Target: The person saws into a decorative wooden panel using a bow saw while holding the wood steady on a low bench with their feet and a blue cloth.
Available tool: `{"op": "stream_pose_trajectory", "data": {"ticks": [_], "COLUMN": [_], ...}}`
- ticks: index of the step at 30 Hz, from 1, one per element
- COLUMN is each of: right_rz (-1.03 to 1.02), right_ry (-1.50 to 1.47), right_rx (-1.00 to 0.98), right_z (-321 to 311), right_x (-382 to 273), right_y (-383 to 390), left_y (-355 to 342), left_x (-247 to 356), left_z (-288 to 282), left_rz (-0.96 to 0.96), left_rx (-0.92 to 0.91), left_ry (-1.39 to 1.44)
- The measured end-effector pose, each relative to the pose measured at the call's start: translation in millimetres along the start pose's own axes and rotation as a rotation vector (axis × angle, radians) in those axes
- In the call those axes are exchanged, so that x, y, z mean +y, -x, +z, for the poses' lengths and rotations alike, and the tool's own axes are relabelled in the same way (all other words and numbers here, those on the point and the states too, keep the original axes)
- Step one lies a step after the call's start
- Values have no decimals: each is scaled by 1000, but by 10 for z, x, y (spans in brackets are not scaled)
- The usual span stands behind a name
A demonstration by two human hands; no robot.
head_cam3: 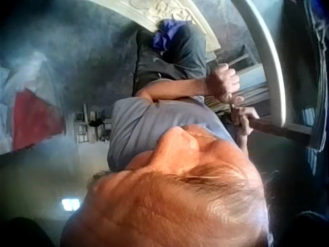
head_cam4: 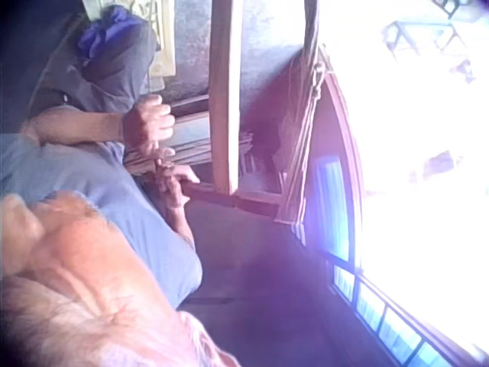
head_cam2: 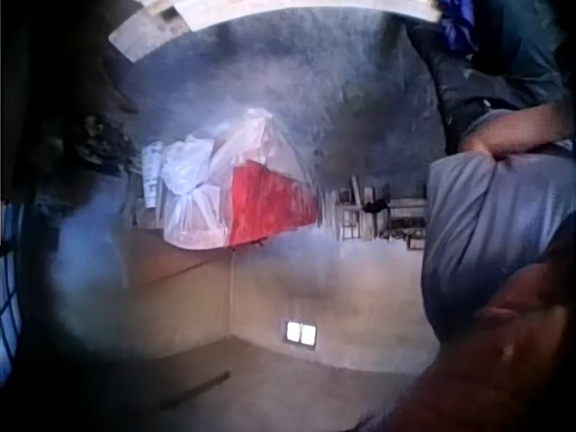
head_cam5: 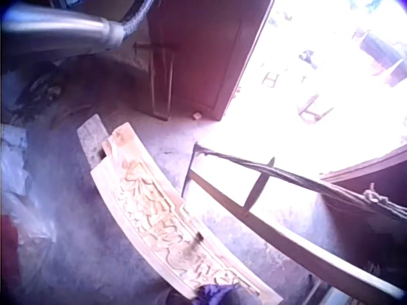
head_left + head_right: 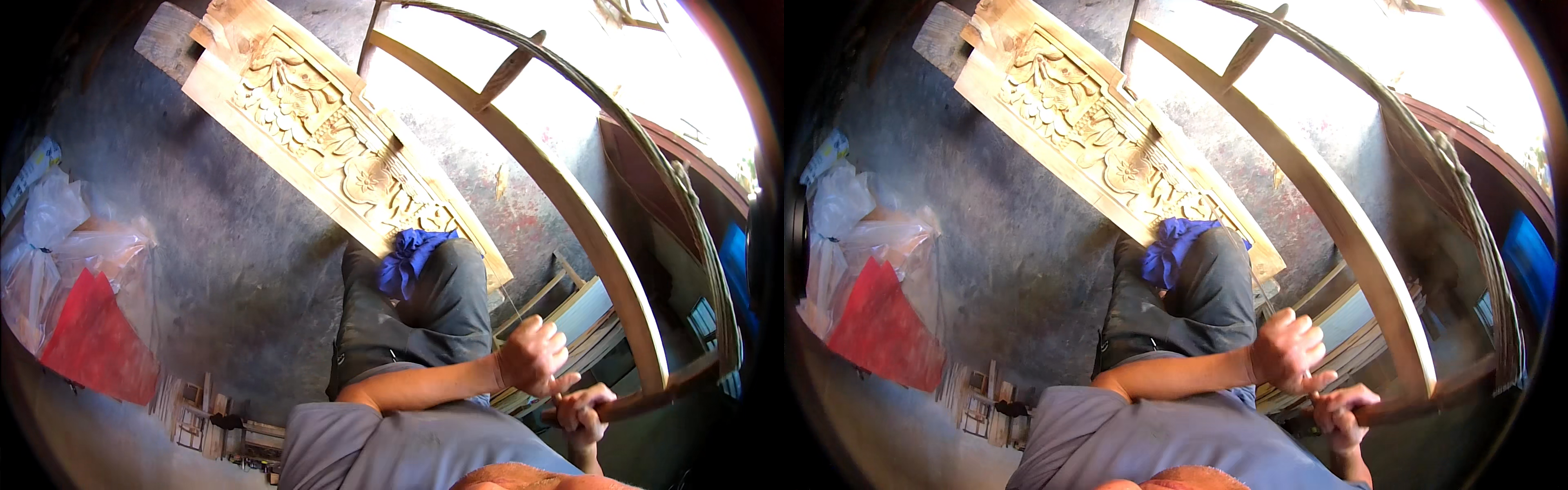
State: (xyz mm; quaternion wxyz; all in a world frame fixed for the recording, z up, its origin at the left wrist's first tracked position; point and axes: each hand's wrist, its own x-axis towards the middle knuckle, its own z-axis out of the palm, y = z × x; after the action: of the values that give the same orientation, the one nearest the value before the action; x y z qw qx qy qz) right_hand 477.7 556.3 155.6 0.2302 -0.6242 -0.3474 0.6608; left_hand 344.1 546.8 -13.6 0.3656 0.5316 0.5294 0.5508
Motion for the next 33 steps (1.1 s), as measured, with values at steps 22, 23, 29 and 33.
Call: {"op": "stream_pose_trajectory", "data": {"ticks": [22, 23, 29, 33], "right_rz": [77, 127, 110, 145], "right_ry": [-160, -177, 59, 232], "right_rx": [-140, -50, -22, 86], "right_z": [1267, 1197, 362, 575], "right_x": [812, 832, -270, -523], "right_y": [-2139, -1996, -251, -219], "left_y": [-381, -326, -109, -303], "left_x": [-2239, -2173, -218, -327], "left_z": [-806, -742, -250, -357], "left_rz": [37, 56, 13, 20], "left_rx": [123, 109, 80, 69], "left_ry": [-203, -222, 30, 28]}}
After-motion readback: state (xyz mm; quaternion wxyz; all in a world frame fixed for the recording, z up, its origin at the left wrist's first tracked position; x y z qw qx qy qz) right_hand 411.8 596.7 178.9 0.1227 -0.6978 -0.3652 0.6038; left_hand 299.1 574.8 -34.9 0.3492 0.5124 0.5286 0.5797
